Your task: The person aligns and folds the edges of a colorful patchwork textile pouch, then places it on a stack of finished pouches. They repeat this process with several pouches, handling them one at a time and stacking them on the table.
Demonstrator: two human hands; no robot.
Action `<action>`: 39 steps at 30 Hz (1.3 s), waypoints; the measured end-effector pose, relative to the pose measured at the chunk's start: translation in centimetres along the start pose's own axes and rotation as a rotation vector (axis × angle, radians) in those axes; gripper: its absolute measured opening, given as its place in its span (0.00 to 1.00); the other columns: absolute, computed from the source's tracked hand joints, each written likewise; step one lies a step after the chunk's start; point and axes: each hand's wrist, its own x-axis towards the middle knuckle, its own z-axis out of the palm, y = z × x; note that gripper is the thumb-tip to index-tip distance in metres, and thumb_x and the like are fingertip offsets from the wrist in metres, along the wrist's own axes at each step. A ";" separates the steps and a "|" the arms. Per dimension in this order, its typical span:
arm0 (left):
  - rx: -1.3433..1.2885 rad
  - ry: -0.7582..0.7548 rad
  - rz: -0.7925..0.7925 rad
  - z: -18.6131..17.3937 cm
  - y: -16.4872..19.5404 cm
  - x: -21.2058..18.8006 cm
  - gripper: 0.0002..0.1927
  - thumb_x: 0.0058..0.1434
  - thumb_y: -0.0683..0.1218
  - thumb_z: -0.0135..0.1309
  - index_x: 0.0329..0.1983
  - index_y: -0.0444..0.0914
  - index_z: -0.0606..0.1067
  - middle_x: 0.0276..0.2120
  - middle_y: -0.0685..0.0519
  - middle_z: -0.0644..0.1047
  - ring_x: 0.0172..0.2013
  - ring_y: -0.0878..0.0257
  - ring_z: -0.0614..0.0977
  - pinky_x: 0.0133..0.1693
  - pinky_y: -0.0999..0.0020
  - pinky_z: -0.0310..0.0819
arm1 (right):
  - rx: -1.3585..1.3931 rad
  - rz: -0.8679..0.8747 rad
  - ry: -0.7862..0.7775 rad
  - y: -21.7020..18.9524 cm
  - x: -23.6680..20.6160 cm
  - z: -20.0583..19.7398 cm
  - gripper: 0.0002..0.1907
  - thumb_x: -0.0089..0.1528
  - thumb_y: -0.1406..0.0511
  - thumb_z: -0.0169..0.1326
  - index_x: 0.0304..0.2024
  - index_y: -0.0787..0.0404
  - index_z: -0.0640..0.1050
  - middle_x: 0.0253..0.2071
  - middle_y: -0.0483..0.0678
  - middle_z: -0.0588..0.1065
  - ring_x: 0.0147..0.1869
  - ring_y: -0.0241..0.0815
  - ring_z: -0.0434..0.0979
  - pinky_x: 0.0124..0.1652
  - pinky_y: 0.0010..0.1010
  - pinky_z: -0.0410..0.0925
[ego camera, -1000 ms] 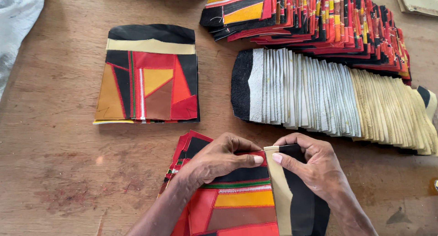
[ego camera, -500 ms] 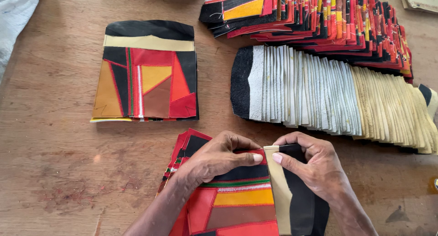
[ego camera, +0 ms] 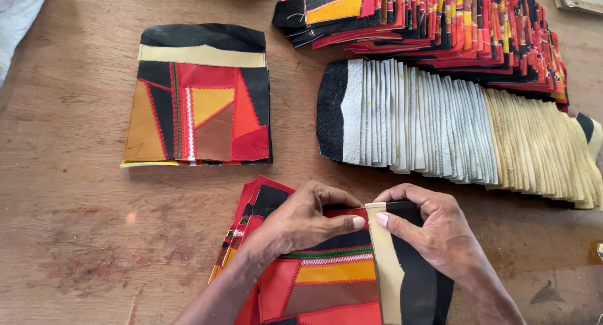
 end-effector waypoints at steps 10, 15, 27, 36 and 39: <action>0.032 0.031 -0.031 0.3 0.9 -0.3 0.15 0.61 0.50 0.59 0.46 0.35 0.83 0.35 0.52 0.86 0.37 0.68 0.84 0.42 0.71 0.81 | -0.146 0.003 -0.023 -1.0 0.1 -0.2 0.13 0.56 0.58 0.62 0.38 0.57 0.86 0.29 0.43 0.85 0.36 0.32 0.81 0.43 0.27 0.74; 0.042 0.078 -0.074 0.7 1.2 -0.2 0.15 0.60 0.50 0.60 0.43 0.35 0.84 0.33 0.52 0.85 0.35 0.69 0.84 0.41 0.71 0.81 | -0.212 -0.082 0.020 -1.0 -0.4 0.0 0.12 0.56 0.57 0.62 0.37 0.57 0.86 0.29 0.43 0.81 0.35 0.32 0.80 0.41 0.28 0.73; -0.051 -0.125 -0.032 -0.1 0.1 -0.4 0.18 0.59 0.51 0.63 0.46 0.34 0.82 0.34 0.55 0.83 0.38 0.70 0.79 0.44 0.70 0.76 | -0.247 -0.278 -0.162 -1.2 -0.2 -0.8 0.16 0.59 0.56 0.60 0.44 0.58 0.81 0.33 0.42 0.80 0.37 0.33 0.79 0.40 0.29 0.73; -0.087 -0.138 -0.058 -0.1 -0.2 -0.3 0.17 0.60 0.51 0.63 0.45 0.34 0.83 0.34 0.55 0.84 0.38 0.70 0.80 0.45 0.70 0.76 | -0.162 -0.178 -0.168 -1.3 -0.8 -1.0 0.14 0.55 0.59 0.63 0.41 0.58 0.83 0.32 0.42 0.80 0.36 0.33 0.79 0.40 0.29 0.73; -0.088 -0.126 -0.075 0.0 -0.1 -0.2 0.16 0.59 0.50 0.63 0.44 0.34 0.83 0.34 0.54 0.84 0.38 0.70 0.80 0.45 0.70 0.76 | -0.195 -0.185 -0.154 -1.2 -0.8 -0.9 0.14 0.55 0.59 0.63 0.40 0.59 0.83 0.31 0.43 0.80 0.34 0.34 0.78 0.38 0.29 0.71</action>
